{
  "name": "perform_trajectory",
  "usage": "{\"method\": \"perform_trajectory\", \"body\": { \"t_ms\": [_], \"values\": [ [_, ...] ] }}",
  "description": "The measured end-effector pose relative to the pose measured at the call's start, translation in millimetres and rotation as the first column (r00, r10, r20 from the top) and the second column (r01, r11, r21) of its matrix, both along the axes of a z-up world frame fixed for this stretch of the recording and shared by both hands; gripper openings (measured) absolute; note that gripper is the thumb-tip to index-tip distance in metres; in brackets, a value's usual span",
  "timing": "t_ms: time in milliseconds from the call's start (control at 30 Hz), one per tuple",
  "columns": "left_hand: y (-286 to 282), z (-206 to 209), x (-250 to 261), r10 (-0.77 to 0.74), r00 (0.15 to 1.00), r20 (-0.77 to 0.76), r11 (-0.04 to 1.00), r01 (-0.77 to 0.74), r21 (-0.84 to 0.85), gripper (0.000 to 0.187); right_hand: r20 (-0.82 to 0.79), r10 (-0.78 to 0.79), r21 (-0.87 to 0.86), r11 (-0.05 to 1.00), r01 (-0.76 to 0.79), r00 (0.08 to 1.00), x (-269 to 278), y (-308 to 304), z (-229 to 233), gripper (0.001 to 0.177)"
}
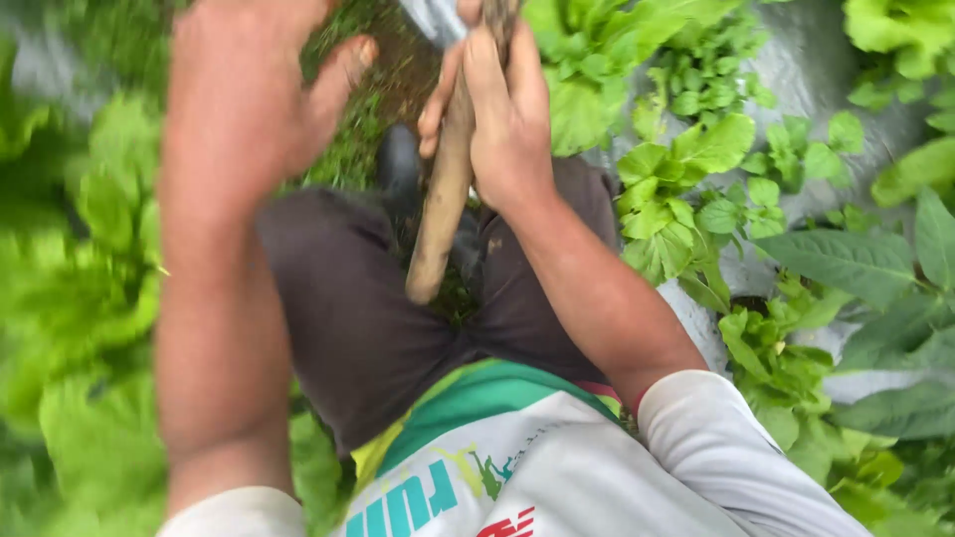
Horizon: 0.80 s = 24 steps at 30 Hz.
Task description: The person sits on the ground in a garden and uses a hoe to remove weeds from around the base of leafy green plants. They repeatedly strike the soil with the tool and pull out the weeds by hand.
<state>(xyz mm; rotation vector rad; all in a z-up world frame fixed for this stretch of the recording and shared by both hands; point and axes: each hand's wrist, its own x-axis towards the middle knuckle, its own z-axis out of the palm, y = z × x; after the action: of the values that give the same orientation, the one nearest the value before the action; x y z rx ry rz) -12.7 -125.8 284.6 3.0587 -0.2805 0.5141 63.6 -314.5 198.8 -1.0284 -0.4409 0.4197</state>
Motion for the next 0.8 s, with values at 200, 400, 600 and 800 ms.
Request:
{"method": "perform_trajectory", "body": {
  "t_ms": [200,400,600,800],
  "values": [
    [-56.2,-37.6,61.1,-0.188,0.982,0.000,0.914,0.175,-0.365,0.035,-0.271,-0.253,0.163,0.939,0.303,0.929,17.9,-76.8,2.9,0.037],
    [-76.2,-63.6,58.5,-0.301,0.954,0.007,0.885,0.282,-0.372,0.030,-0.249,-0.577,-0.049,0.809,0.585,0.778,23.5,-189.1,-14.4,0.031],
    [-81.9,-78.6,53.2,-0.333,0.942,0.047,0.888,0.330,-0.321,0.026,-0.288,-0.740,-0.315,0.673,0.669,0.608,23.1,-241.4,-23.7,0.034],
    [-108.6,-86.7,62.3,-0.316,0.945,-0.085,0.866,0.250,-0.434,0.028,-0.452,-0.690,-0.173,0.690,0.703,0.566,54.7,-219.5,-33.1,0.028]
  ]
}}
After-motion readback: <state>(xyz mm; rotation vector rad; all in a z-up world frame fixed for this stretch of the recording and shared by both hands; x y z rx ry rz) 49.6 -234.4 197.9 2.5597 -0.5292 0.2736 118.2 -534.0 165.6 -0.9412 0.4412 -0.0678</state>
